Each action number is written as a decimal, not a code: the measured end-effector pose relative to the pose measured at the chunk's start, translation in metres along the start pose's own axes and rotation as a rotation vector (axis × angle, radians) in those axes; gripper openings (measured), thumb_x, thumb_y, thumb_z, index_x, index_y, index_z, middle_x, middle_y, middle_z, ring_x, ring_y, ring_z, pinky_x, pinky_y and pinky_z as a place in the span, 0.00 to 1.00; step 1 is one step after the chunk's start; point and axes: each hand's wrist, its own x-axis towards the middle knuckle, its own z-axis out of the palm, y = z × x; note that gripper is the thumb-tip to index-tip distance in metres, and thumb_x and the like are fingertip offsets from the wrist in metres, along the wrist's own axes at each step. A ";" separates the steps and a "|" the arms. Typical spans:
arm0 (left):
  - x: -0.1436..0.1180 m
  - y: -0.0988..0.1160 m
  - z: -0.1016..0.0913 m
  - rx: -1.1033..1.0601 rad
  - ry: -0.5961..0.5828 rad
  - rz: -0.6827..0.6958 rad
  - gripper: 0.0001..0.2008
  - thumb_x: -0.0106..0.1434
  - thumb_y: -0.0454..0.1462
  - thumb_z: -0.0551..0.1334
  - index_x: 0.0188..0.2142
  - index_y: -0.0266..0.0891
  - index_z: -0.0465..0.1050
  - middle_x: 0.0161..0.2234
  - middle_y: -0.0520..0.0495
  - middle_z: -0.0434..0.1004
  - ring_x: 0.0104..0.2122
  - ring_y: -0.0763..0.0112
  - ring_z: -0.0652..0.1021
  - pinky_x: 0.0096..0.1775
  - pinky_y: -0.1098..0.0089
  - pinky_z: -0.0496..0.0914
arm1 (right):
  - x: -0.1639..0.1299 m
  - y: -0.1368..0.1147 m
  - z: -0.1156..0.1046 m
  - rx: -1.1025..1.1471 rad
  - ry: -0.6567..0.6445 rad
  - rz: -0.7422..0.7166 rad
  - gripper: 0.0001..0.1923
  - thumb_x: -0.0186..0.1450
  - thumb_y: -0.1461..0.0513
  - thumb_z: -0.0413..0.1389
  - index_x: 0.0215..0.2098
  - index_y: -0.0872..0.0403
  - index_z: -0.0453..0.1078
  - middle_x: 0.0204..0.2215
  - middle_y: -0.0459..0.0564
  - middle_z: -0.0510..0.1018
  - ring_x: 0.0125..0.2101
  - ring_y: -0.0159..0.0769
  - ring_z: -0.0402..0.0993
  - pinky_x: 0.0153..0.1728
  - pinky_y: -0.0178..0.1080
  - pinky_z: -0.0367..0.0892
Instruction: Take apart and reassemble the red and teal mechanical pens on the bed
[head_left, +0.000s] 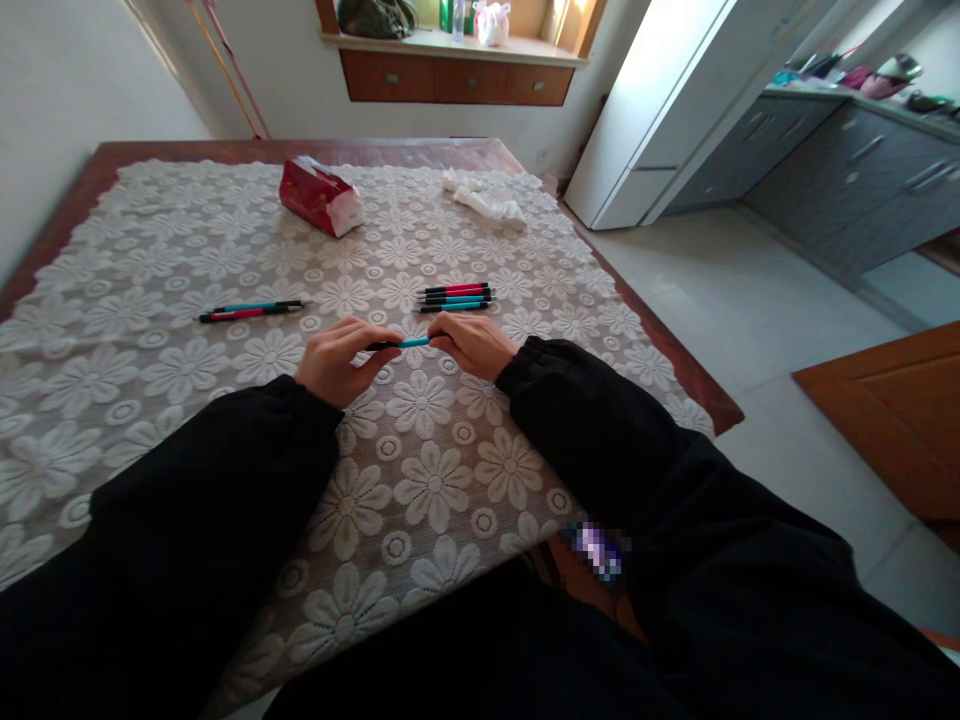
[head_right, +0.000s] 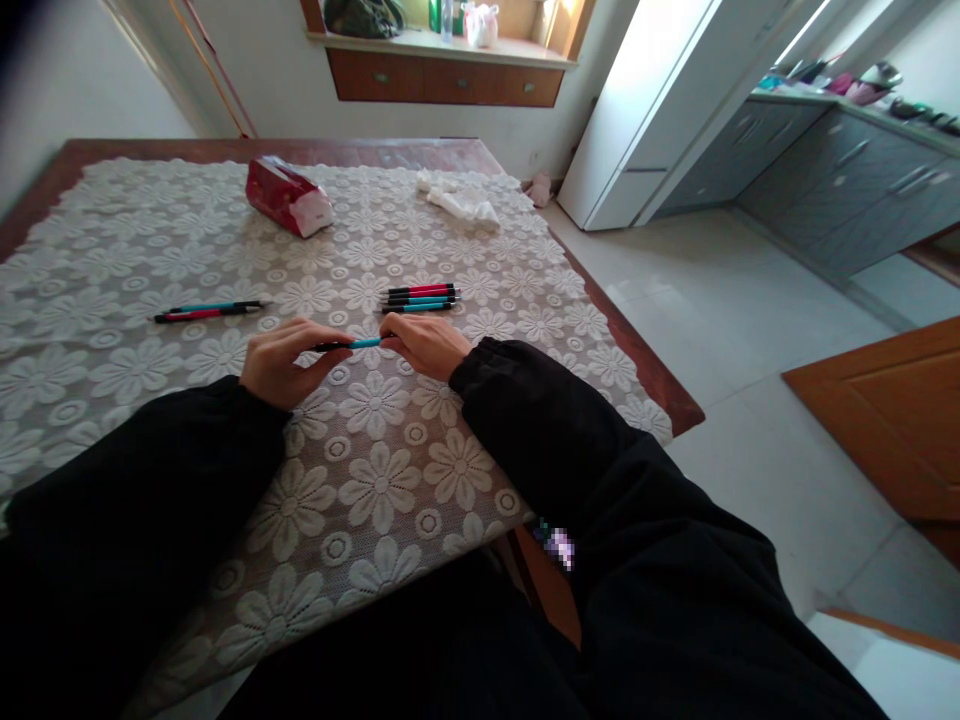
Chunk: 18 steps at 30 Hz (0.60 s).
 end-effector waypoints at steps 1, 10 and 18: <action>0.000 -0.001 0.000 0.005 -0.005 0.016 0.07 0.65 0.39 0.65 0.41 0.41 0.81 0.37 0.47 0.84 0.36 0.67 0.81 0.42 0.68 0.76 | 0.000 0.001 0.000 0.001 0.003 -0.005 0.13 0.76 0.55 0.45 0.41 0.54 0.66 0.33 0.49 0.76 0.31 0.33 0.69 0.35 0.35 0.60; 0.001 0.002 0.001 0.011 0.037 -0.068 0.07 0.65 0.41 0.65 0.39 0.43 0.82 0.36 0.49 0.85 0.34 0.68 0.81 0.40 0.69 0.76 | 0.000 0.002 0.000 -0.027 -0.006 0.032 0.16 0.74 0.52 0.49 0.49 0.55 0.67 0.37 0.51 0.79 0.34 0.34 0.73 0.38 0.35 0.63; 0.002 0.003 -0.001 -0.003 0.042 -0.043 0.07 0.64 0.39 0.65 0.39 0.41 0.81 0.37 0.48 0.85 0.35 0.67 0.81 0.41 0.68 0.76 | 0.000 0.002 -0.004 -0.108 0.033 0.046 0.17 0.76 0.56 0.44 0.41 0.55 0.71 0.32 0.50 0.78 0.32 0.35 0.73 0.36 0.36 0.62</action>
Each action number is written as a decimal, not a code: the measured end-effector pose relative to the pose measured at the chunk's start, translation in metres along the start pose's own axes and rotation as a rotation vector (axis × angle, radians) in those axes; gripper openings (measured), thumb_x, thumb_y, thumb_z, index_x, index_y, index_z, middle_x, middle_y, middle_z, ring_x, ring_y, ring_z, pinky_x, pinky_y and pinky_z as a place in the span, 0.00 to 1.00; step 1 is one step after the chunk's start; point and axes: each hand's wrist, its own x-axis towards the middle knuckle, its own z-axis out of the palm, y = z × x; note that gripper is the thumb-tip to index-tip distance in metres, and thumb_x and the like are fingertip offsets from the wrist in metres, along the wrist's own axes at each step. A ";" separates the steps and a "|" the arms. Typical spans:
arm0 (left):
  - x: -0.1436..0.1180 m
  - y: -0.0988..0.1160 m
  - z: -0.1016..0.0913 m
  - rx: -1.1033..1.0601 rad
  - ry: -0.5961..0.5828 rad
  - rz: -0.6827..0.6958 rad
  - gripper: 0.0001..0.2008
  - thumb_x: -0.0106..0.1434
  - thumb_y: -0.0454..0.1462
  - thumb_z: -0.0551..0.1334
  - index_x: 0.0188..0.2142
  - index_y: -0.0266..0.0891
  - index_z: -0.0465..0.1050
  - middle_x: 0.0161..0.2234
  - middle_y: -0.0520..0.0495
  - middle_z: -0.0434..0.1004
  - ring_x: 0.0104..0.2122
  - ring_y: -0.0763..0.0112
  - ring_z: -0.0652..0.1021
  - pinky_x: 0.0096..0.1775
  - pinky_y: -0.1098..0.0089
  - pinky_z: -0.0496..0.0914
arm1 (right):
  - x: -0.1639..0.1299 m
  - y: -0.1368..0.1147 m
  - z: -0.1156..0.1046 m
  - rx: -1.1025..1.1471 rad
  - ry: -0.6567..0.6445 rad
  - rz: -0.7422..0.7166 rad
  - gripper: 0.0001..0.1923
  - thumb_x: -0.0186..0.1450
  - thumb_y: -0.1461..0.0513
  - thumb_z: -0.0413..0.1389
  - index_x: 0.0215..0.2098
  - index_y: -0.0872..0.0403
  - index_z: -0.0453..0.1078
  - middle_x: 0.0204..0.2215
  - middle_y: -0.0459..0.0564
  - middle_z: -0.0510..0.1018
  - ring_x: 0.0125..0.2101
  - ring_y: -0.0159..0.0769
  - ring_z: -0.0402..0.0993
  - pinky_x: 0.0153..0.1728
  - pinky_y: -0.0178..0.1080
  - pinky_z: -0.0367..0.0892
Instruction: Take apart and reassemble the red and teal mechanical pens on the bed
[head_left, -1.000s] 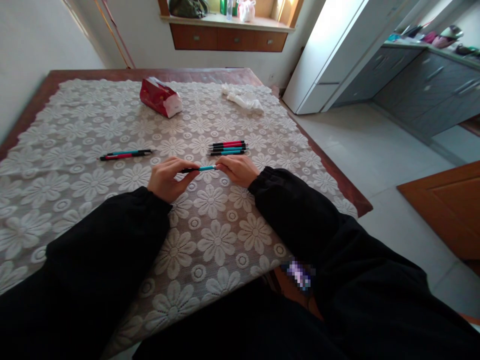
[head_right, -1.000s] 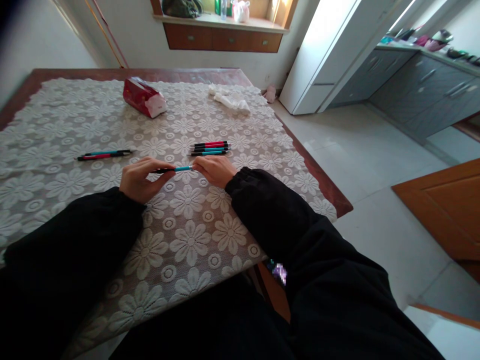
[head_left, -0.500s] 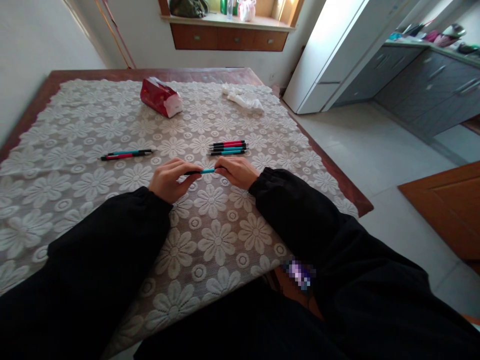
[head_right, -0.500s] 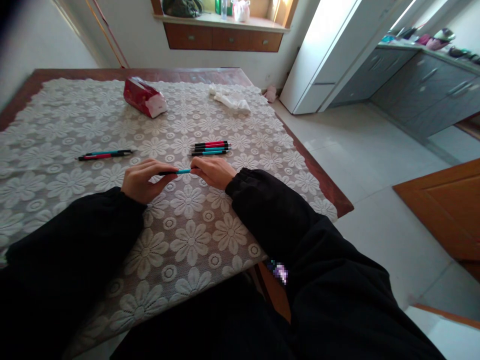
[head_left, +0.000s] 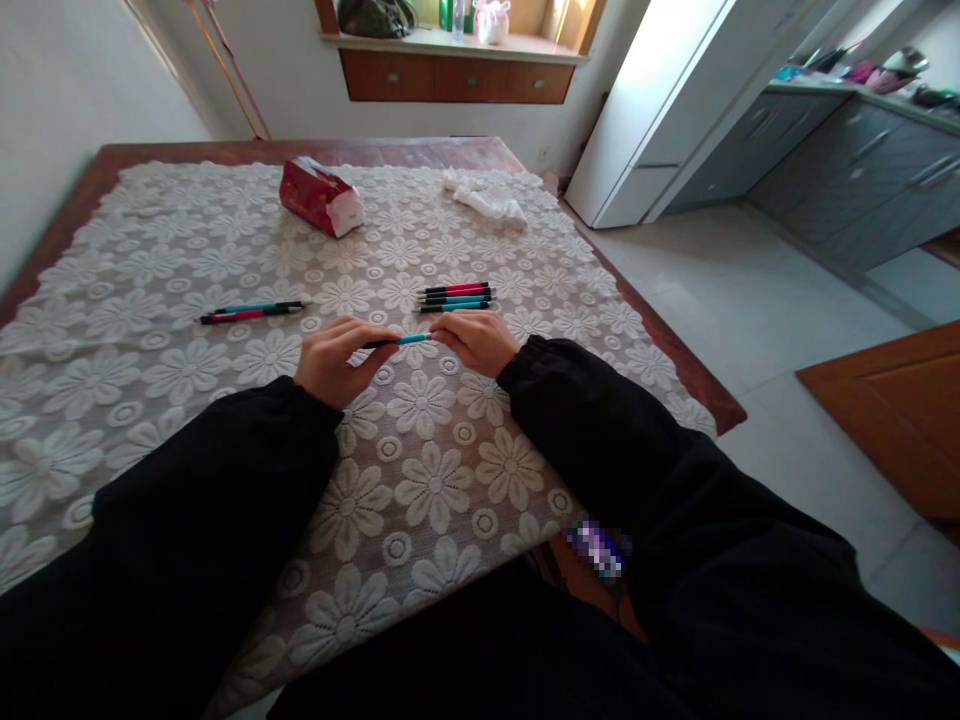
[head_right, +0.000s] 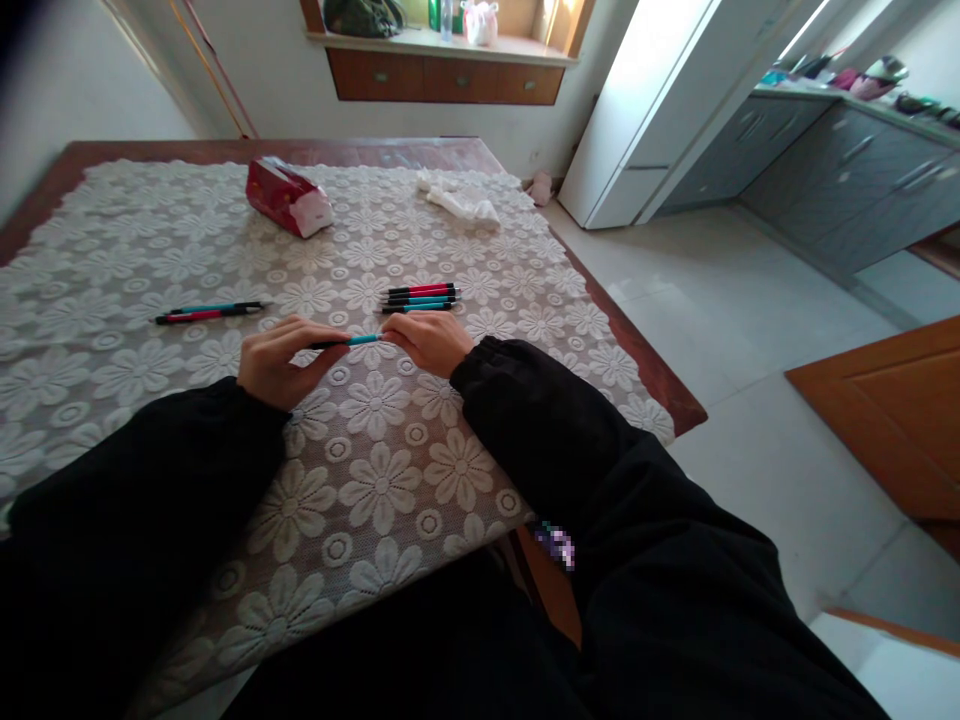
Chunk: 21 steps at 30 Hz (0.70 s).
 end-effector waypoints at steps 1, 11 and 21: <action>0.000 0.001 0.000 -0.001 -0.003 0.019 0.07 0.64 0.39 0.65 0.39 0.41 0.81 0.37 0.48 0.85 0.36 0.67 0.81 0.42 0.67 0.76 | 0.000 0.000 0.000 -0.009 -0.017 -0.001 0.18 0.76 0.56 0.43 0.41 0.56 0.71 0.31 0.50 0.78 0.31 0.35 0.72 0.35 0.36 0.62; -0.001 -0.001 0.001 -0.020 -0.002 0.009 0.06 0.65 0.38 0.65 0.39 0.40 0.80 0.36 0.47 0.84 0.34 0.68 0.81 0.40 0.68 0.75 | 0.000 -0.001 0.000 -0.046 -0.043 0.000 0.16 0.76 0.55 0.46 0.41 0.55 0.71 0.32 0.50 0.78 0.32 0.34 0.72 0.35 0.36 0.61; -0.002 -0.002 0.002 -0.048 -0.007 -0.041 0.06 0.65 0.39 0.66 0.39 0.40 0.80 0.33 0.48 0.83 0.31 0.71 0.80 0.37 0.70 0.75 | 0.000 -0.005 -0.004 -0.089 -0.005 -0.044 0.18 0.76 0.56 0.44 0.41 0.55 0.72 0.32 0.51 0.80 0.33 0.35 0.74 0.36 0.36 0.62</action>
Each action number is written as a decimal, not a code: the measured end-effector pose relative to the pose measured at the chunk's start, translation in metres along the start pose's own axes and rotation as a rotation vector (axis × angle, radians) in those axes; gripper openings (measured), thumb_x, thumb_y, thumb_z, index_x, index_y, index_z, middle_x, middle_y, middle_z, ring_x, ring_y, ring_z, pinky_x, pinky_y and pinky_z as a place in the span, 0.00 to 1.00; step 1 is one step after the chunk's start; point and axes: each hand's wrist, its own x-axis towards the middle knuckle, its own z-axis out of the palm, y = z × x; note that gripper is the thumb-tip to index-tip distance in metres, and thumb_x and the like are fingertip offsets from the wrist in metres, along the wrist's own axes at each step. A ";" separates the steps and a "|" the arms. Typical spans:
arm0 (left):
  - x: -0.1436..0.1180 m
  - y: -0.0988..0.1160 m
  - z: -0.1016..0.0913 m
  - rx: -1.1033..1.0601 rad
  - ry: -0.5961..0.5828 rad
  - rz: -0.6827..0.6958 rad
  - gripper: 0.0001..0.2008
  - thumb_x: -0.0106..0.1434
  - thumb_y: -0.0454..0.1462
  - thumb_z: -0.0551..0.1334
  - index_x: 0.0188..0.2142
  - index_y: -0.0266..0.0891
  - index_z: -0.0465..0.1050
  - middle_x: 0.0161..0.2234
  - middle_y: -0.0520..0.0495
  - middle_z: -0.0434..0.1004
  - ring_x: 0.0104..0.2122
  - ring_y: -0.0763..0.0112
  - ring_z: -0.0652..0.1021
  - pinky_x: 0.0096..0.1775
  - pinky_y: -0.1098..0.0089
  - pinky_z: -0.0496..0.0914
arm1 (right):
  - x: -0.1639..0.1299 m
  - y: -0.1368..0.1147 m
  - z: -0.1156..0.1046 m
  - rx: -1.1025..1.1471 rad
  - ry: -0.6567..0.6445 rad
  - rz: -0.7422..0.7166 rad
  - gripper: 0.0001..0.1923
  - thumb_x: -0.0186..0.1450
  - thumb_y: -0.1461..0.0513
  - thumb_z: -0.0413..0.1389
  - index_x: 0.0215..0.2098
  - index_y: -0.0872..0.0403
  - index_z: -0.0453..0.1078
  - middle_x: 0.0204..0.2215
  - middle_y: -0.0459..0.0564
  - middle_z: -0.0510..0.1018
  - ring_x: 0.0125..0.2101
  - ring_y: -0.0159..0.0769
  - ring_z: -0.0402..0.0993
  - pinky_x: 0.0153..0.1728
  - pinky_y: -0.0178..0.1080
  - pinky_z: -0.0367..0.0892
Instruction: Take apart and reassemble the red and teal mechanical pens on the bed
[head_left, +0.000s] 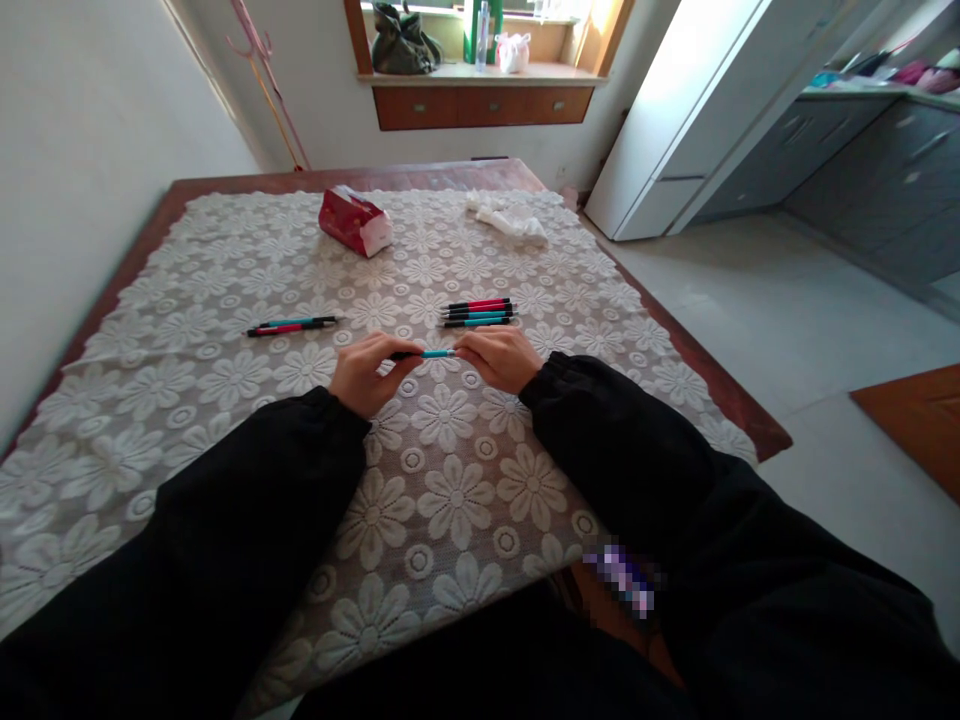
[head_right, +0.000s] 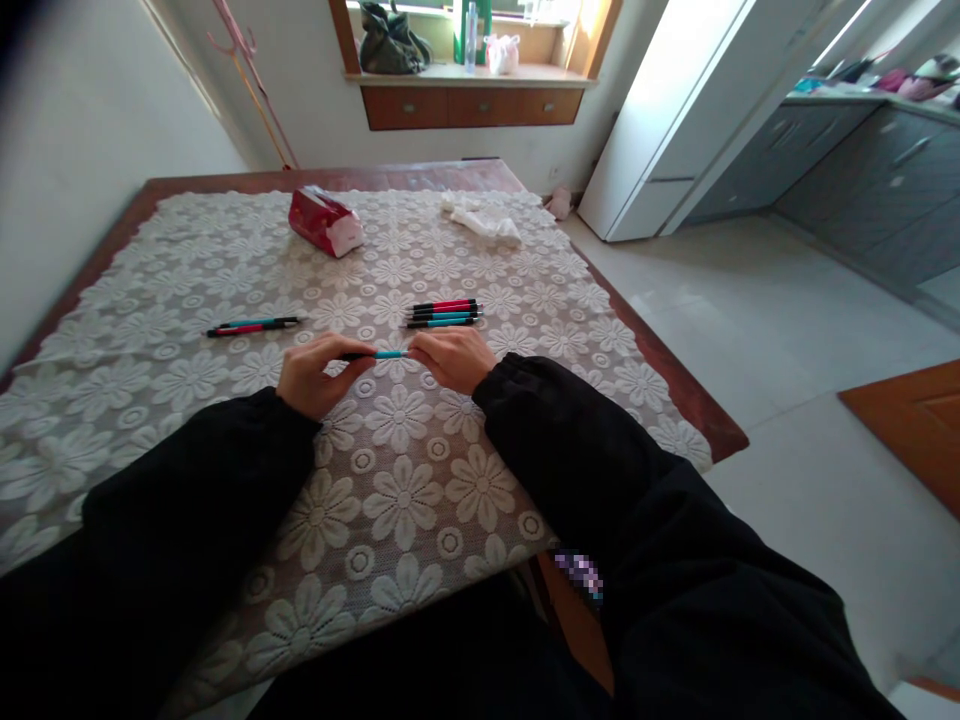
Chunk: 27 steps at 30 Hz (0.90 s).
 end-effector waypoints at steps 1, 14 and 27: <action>0.000 0.000 0.000 -0.009 -0.017 0.013 0.06 0.65 0.39 0.66 0.39 0.40 0.80 0.34 0.48 0.83 0.32 0.70 0.80 0.37 0.70 0.75 | 0.000 0.000 0.000 -0.007 -0.010 0.014 0.18 0.76 0.56 0.43 0.40 0.55 0.72 0.31 0.50 0.79 0.32 0.35 0.73 0.35 0.36 0.62; -0.001 0.001 0.000 -0.010 0.017 -0.064 0.07 0.64 0.40 0.67 0.39 0.40 0.79 0.32 0.48 0.82 0.30 0.71 0.80 0.36 0.70 0.76 | -0.001 0.000 0.001 -0.003 0.021 -0.004 0.17 0.75 0.52 0.48 0.44 0.54 0.72 0.33 0.51 0.80 0.34 0.37 0.74 0.36 0.37 0.62; 0.000 -0.001 -0.002 0.018 -0.002 -0.152 0.13 0.70 0.44 0.59 0.35 0.40 0.78 0.31 0.49 0.82 0.31 0.69 0.79 0.37 0.69 0.72 | -0.001 0.007 0.001 -0.088 0.058 0.026 0.20 0.77 0.54 0.42 0.38 0.55 0.72 0.31 0.52 0.79 0.33 0.36 0.72 0.36 0.37 0.60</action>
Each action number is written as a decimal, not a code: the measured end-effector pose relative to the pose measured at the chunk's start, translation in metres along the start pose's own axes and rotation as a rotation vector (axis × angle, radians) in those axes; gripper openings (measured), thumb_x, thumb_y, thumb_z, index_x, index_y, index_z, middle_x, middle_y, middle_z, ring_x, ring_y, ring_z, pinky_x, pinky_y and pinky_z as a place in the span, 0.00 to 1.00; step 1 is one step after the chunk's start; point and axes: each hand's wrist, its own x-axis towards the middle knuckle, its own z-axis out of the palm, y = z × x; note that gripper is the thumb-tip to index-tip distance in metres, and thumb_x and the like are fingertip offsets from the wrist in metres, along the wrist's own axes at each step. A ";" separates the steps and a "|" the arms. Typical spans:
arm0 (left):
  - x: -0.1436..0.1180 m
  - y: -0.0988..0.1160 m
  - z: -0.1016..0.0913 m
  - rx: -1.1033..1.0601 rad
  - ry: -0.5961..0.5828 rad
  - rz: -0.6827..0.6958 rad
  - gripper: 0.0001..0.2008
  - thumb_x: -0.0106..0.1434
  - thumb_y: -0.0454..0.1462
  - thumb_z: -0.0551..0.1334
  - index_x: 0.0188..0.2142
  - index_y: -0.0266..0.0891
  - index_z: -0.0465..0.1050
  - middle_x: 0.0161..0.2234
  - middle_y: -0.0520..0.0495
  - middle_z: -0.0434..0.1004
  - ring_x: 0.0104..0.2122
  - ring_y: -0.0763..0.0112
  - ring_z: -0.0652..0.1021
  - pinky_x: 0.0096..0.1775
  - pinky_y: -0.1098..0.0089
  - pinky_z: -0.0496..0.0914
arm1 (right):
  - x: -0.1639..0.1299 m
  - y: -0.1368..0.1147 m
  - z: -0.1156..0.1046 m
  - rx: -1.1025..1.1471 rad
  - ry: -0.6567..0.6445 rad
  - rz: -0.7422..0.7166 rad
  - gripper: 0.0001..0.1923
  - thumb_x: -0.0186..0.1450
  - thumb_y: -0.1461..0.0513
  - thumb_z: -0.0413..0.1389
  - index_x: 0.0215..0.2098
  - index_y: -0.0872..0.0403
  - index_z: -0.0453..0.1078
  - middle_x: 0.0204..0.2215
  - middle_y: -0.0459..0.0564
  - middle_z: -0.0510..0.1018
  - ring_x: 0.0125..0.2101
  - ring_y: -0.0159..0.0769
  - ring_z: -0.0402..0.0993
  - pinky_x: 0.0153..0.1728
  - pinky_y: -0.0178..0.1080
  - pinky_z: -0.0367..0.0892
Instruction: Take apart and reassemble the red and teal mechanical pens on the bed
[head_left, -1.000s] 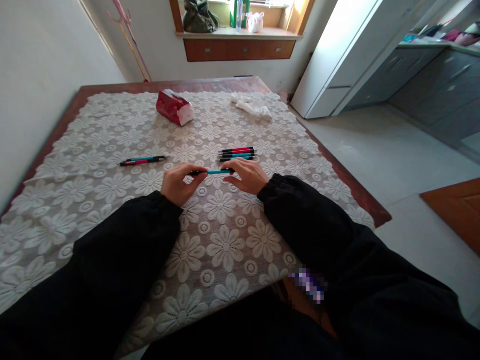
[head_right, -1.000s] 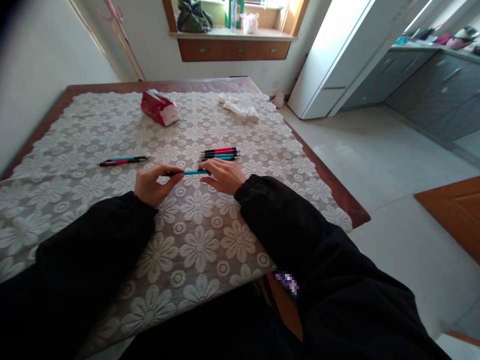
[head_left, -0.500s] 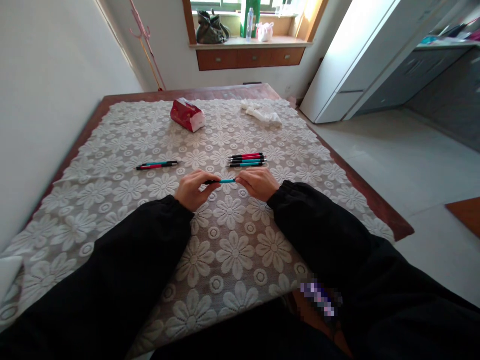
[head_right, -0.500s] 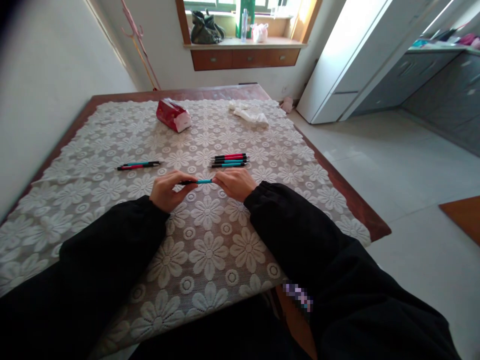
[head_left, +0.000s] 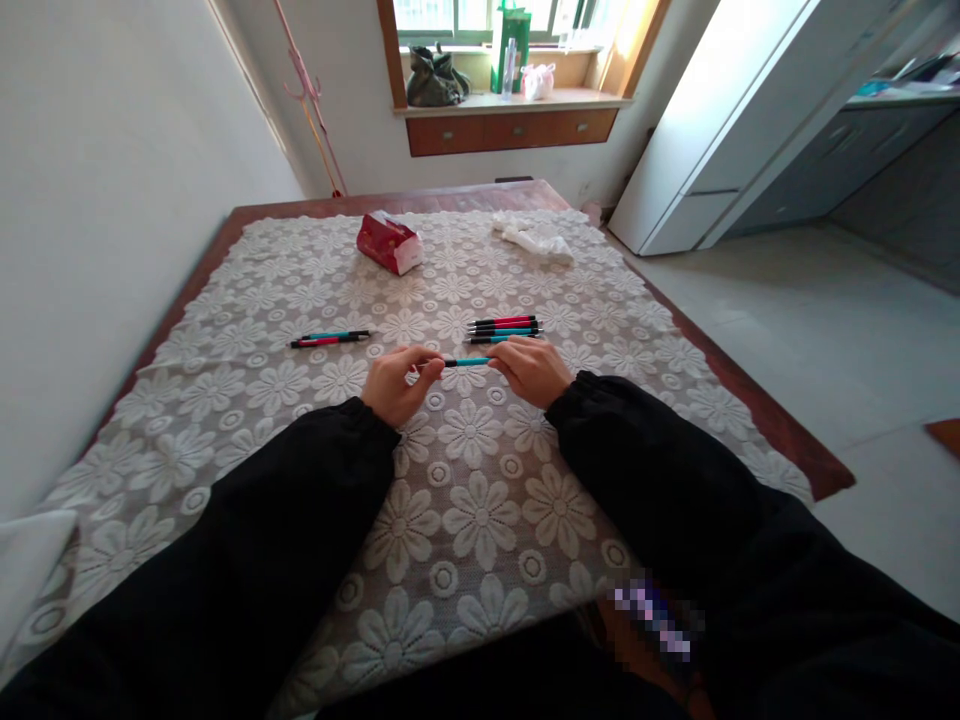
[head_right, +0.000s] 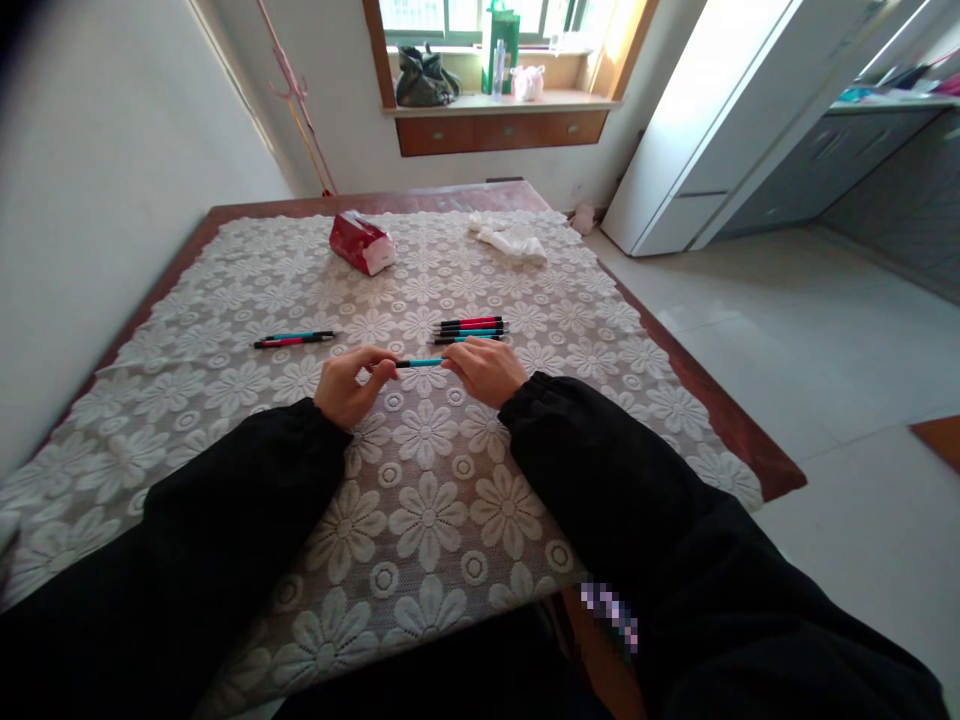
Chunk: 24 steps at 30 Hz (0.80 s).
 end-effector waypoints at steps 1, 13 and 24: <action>0.000 -0.001 -0.001 0.027 -0.016 -0.012 0.17 0.72 0.44 0.56 0.31 0.40 0.78 0.28 0.49 0.80 0.29 0.69 0.78 0.35 0.69 0.71 | 0.000 0.001 -0.001 -0.012 0.007 0.000 0.20 0.77 0.54 0.42 0.39 0.55 0.72 0.31 0.52 0.79 0.33 0.37 0.72 0.36 0.37 0.60; 0.001 -0.004 0.001 0.013 -0.015 -0.017 0.14 0.69 0.45 0.59 0.37 0.40 0.78 0.29 0.49 0.80 0.30 0.68 0.76 0.34 0.68 0.70 | -0.001 0.006 -0.002 -0.011 -0.071 0.086 0.20 0.76 0.55 0.42 0.34 0.54 0.71 0.29 0.52 0.78 0.29 0.36 0.70 0.33 0.37 0.57; 0.000 -0.004 0.001 -0.020 0.005 0.096 0.10 0.69 0.43 0.62 0.38 0.41 0.79 0.31 0.47 0.81 0.33 0.66 0.77 0.37 0.66 0.72 | -0.003 0.011 -0.005 0.007 -0.087 0.035 0.20 0.76 0.57 0.42 0.32 0.53 0.70 0.26 0.50 0.76 0.28 0.35 0.69 0.32 0.38 0.58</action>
